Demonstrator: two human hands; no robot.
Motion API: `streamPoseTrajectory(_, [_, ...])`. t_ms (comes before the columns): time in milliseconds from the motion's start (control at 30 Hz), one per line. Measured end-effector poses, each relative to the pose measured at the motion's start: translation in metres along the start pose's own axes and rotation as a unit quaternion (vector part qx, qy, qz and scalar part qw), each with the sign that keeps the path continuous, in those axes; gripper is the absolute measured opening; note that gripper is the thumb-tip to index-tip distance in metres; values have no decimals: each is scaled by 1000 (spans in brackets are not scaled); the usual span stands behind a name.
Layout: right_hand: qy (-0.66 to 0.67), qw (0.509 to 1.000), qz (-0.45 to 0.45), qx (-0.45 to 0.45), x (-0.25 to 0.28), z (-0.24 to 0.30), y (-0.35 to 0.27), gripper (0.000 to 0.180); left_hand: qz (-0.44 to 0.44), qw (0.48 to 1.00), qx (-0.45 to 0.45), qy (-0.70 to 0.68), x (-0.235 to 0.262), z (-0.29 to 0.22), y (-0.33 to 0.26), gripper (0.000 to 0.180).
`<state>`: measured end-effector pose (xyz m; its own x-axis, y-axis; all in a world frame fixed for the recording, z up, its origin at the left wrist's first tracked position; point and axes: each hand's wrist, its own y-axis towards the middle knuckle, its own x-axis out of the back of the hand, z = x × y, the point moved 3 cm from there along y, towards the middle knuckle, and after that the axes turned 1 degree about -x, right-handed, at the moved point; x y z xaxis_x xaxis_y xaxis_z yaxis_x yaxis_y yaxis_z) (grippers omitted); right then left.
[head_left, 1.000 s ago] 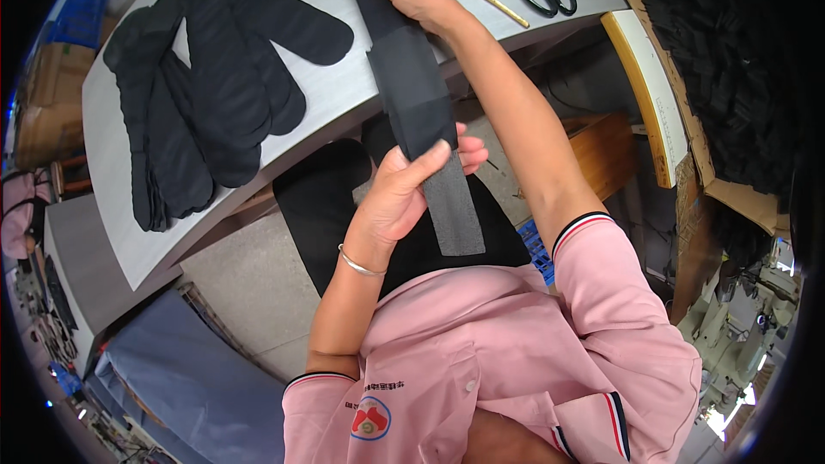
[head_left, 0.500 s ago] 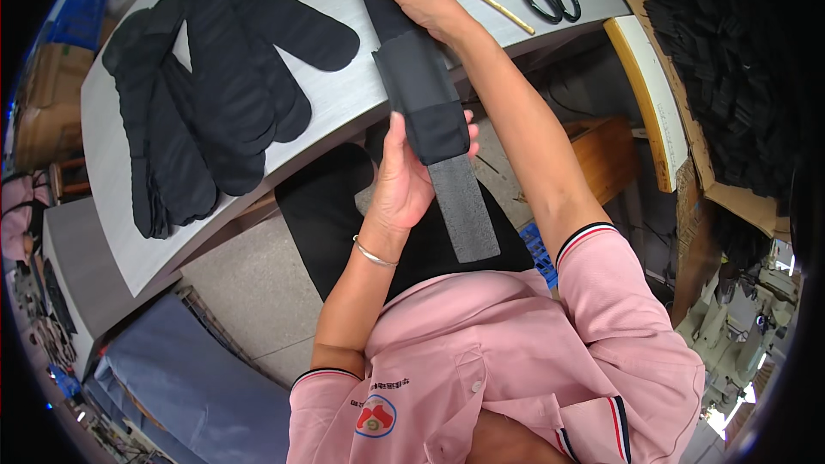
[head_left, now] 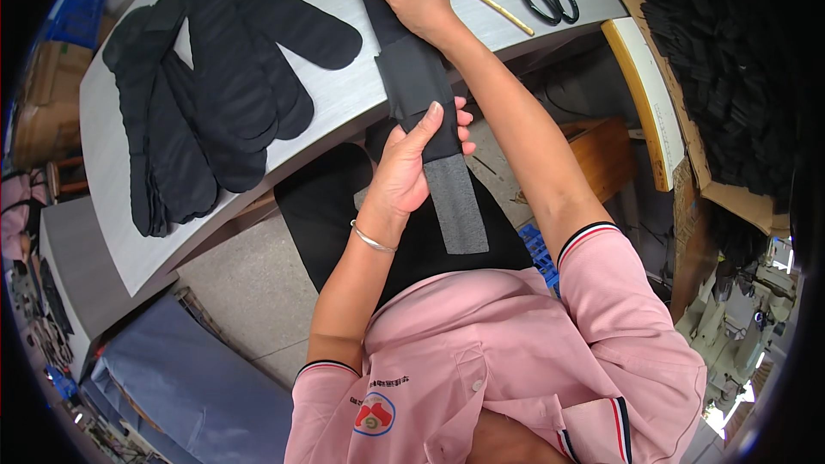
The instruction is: Inserting foam strips into black fabric sleeves at a manufacturing workbench.
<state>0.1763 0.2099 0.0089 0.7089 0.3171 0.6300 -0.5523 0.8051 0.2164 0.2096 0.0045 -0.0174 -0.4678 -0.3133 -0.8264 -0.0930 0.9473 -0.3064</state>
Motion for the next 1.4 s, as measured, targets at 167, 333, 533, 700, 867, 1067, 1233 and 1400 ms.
streamPoseTrajectory(167, [-40, 999, -20, 21, -5, 1, -2, 52, -24, 999, 1, 45, -6, 1, -14, 36])
streamPoseTrajectory(333, [-81, 994, -58, 42, -7, 3, -4, 51, -32, 995, 52, 72, -11, 29, -53, 29])
streamPoseTrajectory(533, [-55, 996, -56, 38, -6, 0, -3, 46, 35, 998, 6, -60, -3, 27, -55, 71])
streamPoseTrajectory(700, [-52, 997, -43, 30, -6, -1, -2, 48, 59, 968, 43, -240, 7, 25, -45, 96])
streamPoseTrajectory(867, [-36, 998, -44, 31, -5, 0, -4, 46, 50, 989, 28, -134, 16, 26, -33, 92])
streamPoseTrajectory(1067, [-54, 995, -64, 51, -7, -1, -4, 45, 39, 999, 30, -14, 17, 9, -25, 69])
streamPoseTrajectory(1233, [-115, 989, -62, 65, -16, 2, 3, 42, 4, 998, 55, 25, 11, 4, -18, 48])
streamPoseTrajectory(1400, [-110, 979, -77, 157, -17, 9, 7, 34, -3, 999, 25, 31, 0, 15, -33, 32])
